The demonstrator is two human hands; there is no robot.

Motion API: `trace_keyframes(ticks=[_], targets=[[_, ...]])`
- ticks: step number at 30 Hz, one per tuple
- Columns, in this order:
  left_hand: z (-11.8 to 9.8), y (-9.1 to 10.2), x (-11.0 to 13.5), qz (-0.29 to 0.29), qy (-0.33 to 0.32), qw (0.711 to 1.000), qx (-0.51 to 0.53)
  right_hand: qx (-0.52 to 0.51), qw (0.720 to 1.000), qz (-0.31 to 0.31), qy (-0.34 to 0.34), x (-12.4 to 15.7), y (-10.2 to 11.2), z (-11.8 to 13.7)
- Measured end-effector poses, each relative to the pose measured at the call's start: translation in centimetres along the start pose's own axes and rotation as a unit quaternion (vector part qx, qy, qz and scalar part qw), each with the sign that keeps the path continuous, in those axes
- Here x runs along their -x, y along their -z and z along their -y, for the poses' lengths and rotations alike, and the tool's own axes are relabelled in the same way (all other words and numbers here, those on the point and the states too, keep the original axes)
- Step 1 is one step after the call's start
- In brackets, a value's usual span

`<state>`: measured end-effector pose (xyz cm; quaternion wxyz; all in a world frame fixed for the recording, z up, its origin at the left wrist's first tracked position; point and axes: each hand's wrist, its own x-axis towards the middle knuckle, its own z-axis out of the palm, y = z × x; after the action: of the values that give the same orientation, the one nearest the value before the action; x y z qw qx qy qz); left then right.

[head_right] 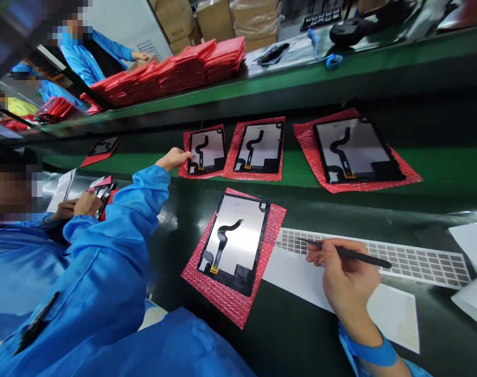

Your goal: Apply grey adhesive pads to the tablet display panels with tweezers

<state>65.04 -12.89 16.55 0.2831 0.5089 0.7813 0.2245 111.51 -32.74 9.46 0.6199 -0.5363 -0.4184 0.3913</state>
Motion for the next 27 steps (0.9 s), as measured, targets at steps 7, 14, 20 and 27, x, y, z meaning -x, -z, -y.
trace_keyframes(ticks=[7,14,20,27], targets=[[0.4,4.1,5.5,-0.105,-0.034,0.987,0.12,-0.011,1.0,0.002,0.022,0.3,-0.2,-0.1],[3.8,-0.3,18.9,0.051,-0.082,0.973,0.211,-0.01,0.998,0.004,0.062,0.2,-0.4,-1.0],[6.1,-8.6,24.8,0.17,-0.079,0.963,0.196,0.007,0.999,-0.005,0.031,0.5,-0.4,-0.9],[0.9,-5.9,20.8,0.024,-0.165,0.985,-0.04,0.001,1.0,0.026,0.015,1.1,-0.2,-0.6]])
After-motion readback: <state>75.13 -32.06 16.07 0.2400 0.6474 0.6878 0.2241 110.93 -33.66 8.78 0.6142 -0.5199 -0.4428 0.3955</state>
